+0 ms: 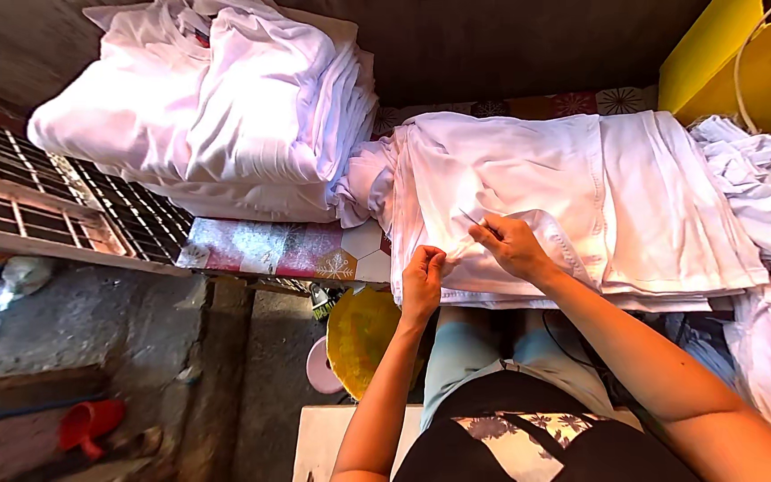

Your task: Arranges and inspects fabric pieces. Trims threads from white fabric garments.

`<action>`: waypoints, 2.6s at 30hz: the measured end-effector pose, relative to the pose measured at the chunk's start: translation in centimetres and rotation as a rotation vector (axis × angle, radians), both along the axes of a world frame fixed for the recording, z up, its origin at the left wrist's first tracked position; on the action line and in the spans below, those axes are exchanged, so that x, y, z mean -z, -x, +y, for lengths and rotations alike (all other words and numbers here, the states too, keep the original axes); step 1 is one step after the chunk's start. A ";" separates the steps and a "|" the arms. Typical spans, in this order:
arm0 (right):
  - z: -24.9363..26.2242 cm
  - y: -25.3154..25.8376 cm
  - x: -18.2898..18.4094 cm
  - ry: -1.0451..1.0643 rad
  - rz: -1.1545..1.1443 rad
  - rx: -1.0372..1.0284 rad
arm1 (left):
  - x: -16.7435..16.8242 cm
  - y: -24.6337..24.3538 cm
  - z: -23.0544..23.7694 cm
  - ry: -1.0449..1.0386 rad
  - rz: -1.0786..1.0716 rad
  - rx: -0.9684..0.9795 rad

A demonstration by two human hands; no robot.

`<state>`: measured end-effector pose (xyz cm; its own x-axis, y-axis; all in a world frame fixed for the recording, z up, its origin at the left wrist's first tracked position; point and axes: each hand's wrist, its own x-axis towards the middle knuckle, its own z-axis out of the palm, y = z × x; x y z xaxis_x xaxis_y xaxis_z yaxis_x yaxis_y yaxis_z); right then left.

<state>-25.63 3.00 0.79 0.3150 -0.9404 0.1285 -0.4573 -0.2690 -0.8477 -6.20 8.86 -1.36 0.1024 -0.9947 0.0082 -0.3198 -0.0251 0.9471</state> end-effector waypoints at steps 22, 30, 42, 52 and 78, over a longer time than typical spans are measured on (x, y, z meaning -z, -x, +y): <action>3.0 0.8 2.8 0.195 0.215 0.038 | 0.0 -0.4 0.6 0.102 -0.059 0.033; 1.1 1.9 3.9 -0.262 0.164 0.087 | 0.3 -6.6 4.4 -0.188 -0.697 -0.166; 2.8 -3.0 3.2 0.036 0.069 -0.198 | 1.5 -0.4 2.8 -0.106 0.203 0.020; 2.5 -1.7 1.5 0.023 -0.014 0.087 | 1.0 -0.3 3.2 -0.157 0.322 -0.114; 2.6 1.5 1.6 -0.055 0.183 -0.119 | 2.8 0.9 2.4 0.109 -0.123 0.032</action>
